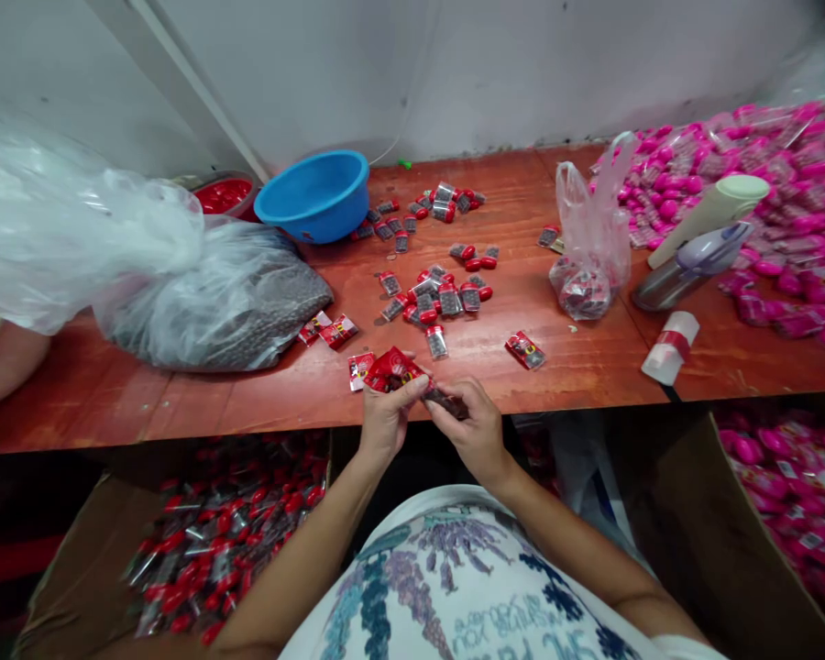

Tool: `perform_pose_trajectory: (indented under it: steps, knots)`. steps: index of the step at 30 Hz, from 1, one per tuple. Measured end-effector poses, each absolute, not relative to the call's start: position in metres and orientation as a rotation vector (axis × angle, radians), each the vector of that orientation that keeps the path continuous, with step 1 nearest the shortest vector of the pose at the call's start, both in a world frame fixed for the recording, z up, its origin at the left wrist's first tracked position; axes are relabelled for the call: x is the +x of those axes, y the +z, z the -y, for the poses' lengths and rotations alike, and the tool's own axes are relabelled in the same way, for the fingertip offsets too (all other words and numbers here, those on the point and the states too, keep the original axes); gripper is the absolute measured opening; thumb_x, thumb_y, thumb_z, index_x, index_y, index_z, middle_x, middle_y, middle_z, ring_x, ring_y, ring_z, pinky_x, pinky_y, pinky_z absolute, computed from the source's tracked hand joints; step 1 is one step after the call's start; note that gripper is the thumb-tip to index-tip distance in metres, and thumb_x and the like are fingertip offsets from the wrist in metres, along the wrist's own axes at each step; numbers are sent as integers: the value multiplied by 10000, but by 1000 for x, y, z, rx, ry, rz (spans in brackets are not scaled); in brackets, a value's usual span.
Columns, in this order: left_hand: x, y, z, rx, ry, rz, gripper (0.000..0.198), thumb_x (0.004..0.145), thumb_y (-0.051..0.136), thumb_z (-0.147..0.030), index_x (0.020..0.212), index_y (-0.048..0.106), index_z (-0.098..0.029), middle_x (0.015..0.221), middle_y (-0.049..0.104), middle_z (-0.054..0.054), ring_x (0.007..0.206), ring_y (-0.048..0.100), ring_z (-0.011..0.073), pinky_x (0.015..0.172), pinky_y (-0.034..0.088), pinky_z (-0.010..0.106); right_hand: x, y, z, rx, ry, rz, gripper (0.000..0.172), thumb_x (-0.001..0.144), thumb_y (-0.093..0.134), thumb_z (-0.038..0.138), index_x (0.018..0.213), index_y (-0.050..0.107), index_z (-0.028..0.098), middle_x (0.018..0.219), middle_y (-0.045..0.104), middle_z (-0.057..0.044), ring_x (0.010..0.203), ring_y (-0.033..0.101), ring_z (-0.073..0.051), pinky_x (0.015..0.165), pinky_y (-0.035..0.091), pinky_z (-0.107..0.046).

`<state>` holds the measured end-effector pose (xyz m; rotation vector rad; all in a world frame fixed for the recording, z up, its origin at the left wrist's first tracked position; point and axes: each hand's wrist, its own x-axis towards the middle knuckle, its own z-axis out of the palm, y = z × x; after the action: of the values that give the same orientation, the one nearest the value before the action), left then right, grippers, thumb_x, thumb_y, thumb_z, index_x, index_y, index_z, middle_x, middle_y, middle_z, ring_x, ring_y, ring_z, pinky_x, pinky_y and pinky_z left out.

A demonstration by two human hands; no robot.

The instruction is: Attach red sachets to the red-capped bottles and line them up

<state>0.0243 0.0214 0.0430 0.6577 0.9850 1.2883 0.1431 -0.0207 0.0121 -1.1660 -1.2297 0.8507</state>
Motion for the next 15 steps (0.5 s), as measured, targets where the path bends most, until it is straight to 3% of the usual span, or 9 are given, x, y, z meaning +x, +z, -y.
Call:
perform_pose_trajectory:
  steps: [7, 15]
  knots:
    - [26, 37, -22, 523, 1326, -976, 291, 602, 827, -251, 838, 680, -167, 790, 723, 9, 695, 673, 136, 698, 527, 241, 149, 13, 17, -1123, 767, 1444, 394, 891, 563, 221, 1273, 528, 312, 1021, 561, -34, 875, 594, -141, 725, 511, -249]
    - [33, 36, -17, 468, 1384, -1009, 230, 658, 782, -267, 806, 662, -138, 762, 716, 23, 676, 659, 119, 701, 510, 232, 150, 13, 17, -1073, 747, 1459, 342, 905, 538, 193, 1217, 591, 324, 1011, 584, -31, 913, 600, -147, 788, 504, -270]
